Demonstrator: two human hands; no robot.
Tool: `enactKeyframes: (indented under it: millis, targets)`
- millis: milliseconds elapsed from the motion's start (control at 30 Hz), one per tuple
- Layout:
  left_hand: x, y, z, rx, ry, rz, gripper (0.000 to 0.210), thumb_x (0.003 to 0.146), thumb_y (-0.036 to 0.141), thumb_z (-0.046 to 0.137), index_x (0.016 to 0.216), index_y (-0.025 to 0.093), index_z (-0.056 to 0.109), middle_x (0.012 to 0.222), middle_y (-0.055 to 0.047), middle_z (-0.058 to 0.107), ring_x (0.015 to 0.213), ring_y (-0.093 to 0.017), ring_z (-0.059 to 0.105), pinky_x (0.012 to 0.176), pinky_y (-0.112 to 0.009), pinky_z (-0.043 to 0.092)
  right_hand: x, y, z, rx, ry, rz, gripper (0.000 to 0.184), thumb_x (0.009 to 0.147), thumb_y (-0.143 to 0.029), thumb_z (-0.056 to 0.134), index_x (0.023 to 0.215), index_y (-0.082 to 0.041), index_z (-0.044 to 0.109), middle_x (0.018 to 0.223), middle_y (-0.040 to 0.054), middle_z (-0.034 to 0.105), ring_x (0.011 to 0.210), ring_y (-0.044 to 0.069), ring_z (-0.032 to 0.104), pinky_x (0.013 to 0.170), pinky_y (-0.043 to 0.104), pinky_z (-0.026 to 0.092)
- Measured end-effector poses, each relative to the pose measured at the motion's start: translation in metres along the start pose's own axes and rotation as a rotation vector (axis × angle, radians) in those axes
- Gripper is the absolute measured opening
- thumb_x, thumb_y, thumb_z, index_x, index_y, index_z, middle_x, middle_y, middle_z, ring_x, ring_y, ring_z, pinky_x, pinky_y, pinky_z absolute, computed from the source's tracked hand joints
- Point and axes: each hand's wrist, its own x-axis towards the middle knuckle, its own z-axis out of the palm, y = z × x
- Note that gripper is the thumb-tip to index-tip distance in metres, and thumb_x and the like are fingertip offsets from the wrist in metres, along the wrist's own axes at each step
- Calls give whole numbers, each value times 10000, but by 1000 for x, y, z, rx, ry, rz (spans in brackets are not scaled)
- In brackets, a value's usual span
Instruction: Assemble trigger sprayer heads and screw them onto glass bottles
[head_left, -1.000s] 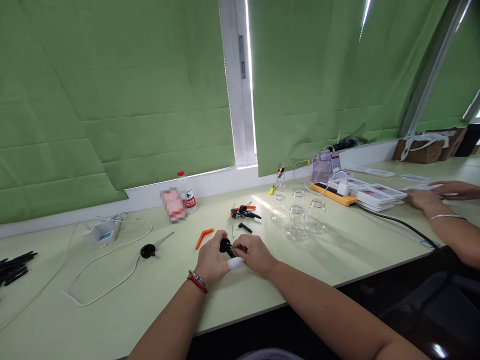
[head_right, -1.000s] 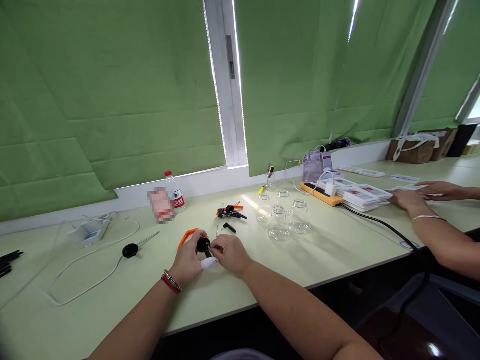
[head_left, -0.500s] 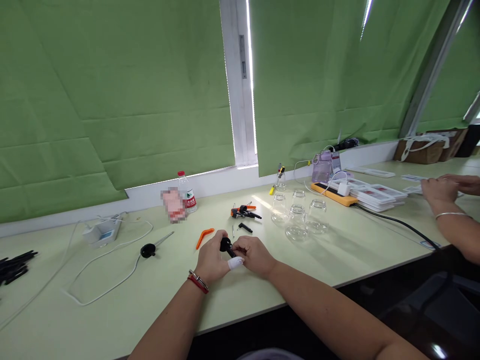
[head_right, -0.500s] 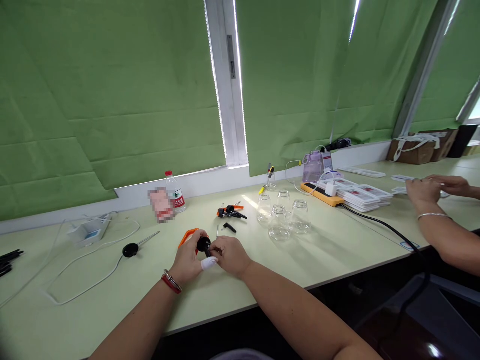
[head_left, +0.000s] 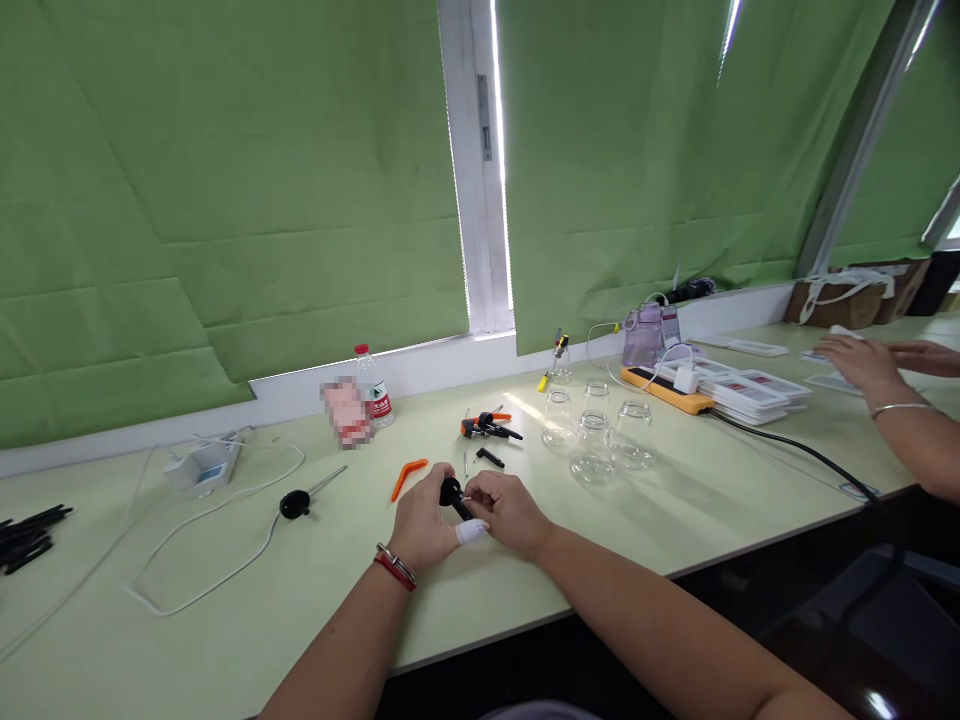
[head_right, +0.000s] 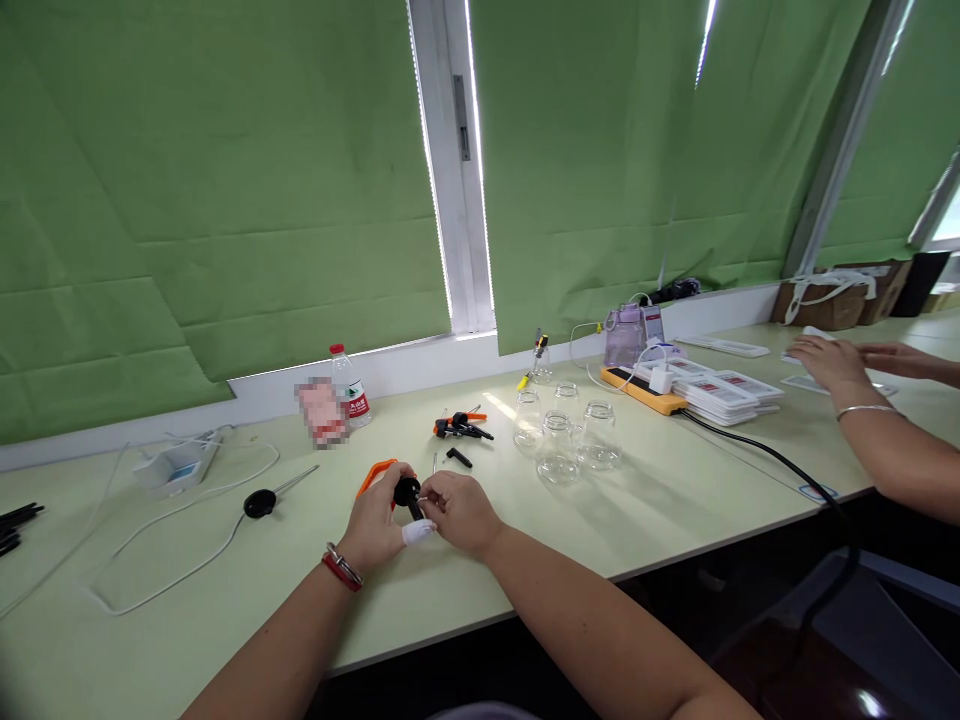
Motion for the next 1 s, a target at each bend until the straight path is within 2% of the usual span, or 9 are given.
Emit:
enactKeyframes:
  millis: [1000]
  targets:
    - [0, -3, 3, 36, 53, 81, 579, 559, 530, 665, 992, 205, 461, 897, -56, 582, 786, -233, 560, 682, -348, 437, -1, 4, 1, -17, -9, -22, 132, 688, -61, 525, 708, -180, 577, 673, -15, 545, 579, 98, 471, 552, 208, 361]
